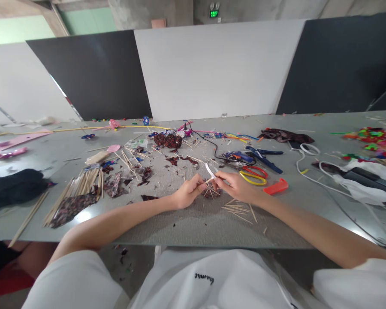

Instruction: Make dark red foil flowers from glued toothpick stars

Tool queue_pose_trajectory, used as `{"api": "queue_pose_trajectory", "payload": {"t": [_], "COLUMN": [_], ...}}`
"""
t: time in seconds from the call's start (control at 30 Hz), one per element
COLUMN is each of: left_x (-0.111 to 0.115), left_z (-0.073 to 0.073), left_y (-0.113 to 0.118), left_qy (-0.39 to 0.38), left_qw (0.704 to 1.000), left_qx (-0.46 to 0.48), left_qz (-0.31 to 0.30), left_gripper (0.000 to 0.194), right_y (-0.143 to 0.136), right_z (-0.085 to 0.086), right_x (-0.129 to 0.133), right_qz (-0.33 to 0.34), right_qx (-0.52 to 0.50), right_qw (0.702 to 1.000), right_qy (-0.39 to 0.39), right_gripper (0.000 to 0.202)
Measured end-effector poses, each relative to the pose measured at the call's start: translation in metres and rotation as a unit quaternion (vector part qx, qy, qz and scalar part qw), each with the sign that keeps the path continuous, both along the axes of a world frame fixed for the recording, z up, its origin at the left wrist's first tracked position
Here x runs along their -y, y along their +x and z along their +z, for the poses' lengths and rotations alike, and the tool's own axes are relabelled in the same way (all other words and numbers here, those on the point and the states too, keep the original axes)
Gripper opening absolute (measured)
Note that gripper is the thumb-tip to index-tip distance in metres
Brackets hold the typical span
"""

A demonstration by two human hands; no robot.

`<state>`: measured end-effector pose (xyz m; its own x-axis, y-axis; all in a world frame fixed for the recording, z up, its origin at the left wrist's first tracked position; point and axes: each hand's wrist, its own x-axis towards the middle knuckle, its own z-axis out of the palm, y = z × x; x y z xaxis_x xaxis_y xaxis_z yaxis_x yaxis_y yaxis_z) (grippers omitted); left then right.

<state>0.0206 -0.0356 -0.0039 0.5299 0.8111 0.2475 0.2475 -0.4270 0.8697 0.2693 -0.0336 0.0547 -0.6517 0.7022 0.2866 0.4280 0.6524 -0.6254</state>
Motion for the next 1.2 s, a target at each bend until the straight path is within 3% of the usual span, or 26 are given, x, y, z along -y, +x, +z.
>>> {"api": "queue_pose_trajectory", "payload": {"t": [0.37,0.7,0.83,1.0,1.2], "left_x": [0.000,-0.002,-0.003,-0.005,0.000], "left_z": [0.000,0.008,0.007,0.003,0.010], "left_y": [0.000,-0.001,-0.001,-0.002,0.001], "left_qy": [-0.017,0.058,0.044,0.022,0.018], "left_qw": [0.998,0.996,0.997,0.997,0.997], "left_qx": [0.005,-0.035,-0.041,-0.011,-0.033], "left_qz": [-0.054,-0.060,-0.040,-0.074,-0.067], "left_gripper": [0.048,0.052,0.048,0.052,0.047], "right_y": [-0.001,-0.003,-0.002,-0.002,-0.003], "right_z": [0.000,-0.003,-0.007,-0.009,-0.010], "right_x": [0.001,0.003,0.001,0.000,0.000], "right_qz": [0.001,0.025,0.029,0.022,0.024], "right_qx": [-0.004,0.008,0.015,0.014,0.006], "right_qw": [1.000,1.000,0.999,1.000,1.000], "right_qy": [-0.010,-0.009,0.002,0.001,-0.009], "right_gripper": [0.037,0.039,0.041,0.040,0.040]}}
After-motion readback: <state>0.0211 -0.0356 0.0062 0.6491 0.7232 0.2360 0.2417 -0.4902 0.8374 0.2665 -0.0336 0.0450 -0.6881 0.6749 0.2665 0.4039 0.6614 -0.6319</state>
